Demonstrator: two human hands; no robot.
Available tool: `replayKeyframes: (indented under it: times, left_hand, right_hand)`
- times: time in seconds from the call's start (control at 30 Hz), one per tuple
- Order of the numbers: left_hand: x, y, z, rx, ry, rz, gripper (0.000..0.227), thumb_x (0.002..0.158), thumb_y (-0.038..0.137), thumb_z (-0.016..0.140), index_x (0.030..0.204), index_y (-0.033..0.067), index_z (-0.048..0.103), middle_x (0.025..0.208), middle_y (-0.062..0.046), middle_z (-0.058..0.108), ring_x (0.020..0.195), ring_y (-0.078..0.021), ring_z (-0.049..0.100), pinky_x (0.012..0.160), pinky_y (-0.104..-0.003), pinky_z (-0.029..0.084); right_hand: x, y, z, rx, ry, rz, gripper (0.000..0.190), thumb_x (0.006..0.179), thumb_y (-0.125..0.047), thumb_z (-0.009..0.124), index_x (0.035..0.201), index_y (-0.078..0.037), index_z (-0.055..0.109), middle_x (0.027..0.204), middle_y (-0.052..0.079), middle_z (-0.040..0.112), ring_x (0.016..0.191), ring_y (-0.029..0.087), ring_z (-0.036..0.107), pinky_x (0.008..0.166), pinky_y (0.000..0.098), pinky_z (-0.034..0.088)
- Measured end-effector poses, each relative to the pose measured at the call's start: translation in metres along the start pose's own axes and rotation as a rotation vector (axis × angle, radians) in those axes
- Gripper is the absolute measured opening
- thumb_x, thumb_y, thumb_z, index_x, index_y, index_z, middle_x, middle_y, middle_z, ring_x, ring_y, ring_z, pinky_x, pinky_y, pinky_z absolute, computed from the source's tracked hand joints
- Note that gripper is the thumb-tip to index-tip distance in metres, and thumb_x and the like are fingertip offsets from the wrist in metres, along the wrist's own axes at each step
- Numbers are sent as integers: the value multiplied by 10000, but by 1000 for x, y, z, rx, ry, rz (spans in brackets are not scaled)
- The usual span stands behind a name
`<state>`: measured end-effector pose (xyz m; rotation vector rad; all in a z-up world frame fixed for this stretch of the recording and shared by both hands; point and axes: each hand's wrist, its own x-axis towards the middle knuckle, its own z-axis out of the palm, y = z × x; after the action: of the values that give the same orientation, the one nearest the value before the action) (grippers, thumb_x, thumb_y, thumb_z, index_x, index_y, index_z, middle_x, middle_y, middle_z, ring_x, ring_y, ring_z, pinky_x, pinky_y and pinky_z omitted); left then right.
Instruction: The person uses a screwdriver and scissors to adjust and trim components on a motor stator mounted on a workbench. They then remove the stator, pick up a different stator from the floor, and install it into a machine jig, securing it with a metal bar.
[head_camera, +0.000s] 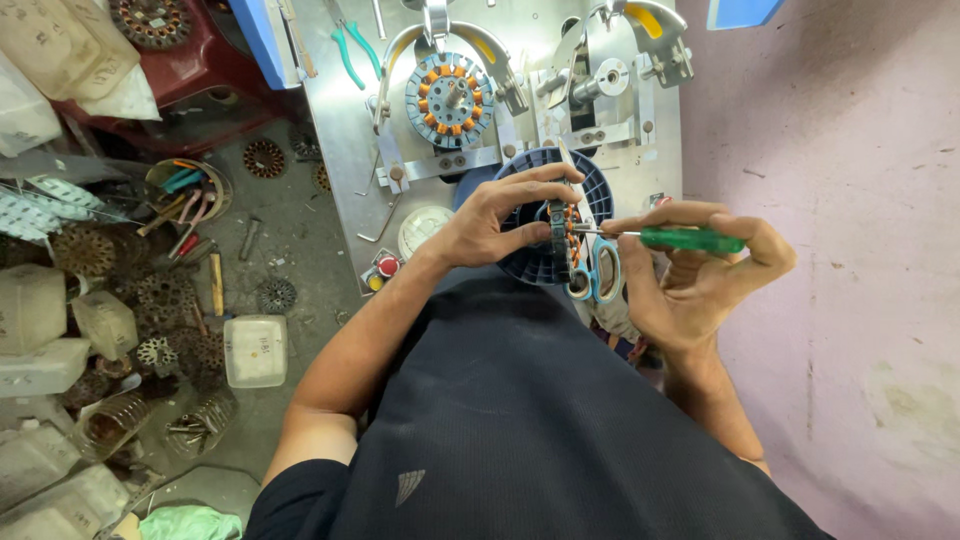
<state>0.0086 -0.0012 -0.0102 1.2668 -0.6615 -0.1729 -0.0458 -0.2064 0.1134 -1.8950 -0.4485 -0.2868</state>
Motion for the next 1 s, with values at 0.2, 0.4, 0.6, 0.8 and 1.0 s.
replayKeyframes:
  times: [0.2, 0.4, 0.6, 0.8, 1.0]
  left_hand:
    - [-1, -5, 0, 7, 2, 13, 429, 954, 77, 769, 1362, 122, 646, 1535, -74, 565, 1446, -273, 570, 1238, -424, 490]
    - [-1, -8, 1, 8, 0, 28, 423, 952, 109, 785, 1355, 123, 657, 1527, -72, 573, 1440, -271, 575, 1237, -420, 501]
    - [-1, -8, 1, -3, 4, 35, 420, 957, 104, 785, 1357, 121, 659, 1530, -78, 563, 1433, -267, 579, 1231, -417, 506]
    - [-1, -6, 1, -6, 2, 42, 401, 970, 106, 771, 1354, 103, 656, 1520, -92, 566, 1433, -272, 574, 1224, -420, 502]
    - [-2, -3, 2, 14, -2, 40, 413, 980, 112, 762, 1373, 110, 635, 1535, -97, 554, 1453, -281, 562, 1225, -411, 501]
  right_hand:
    - [3, 4, 1, -149, -47, 4, 654, 1054, 191, 652, 1414, -111, 197, 1230, 228, 554, 1009, 272, 740, 873, 338, 628]
    - [12, 2, 2, -247, -171, -83, 737, 1031, 202, 659, 1545, -78, 211, 1209, 214, 583, 1020, 282, 742, 868, 329, 623]
    - [17, 0, 5, -254, -179, -120, 781, 1029, 200, 681, 1595, -92, 229, 1141, 206, 628, 1002, 249, 745, 873, 313, 670]
    - [25, 6, 1, -238, -223, -40, 769, 989, 229, 641, 1565, -60, 223, 1143, 216, 599, 978, 277, 737, 823, 331, 625]
    - [48, 18, -11, 111, -267, 238, 609, 996, 225, 531, 1464, -25, 232, 1073, 133, 582, 912, 230, 755, 732, 281, 634]
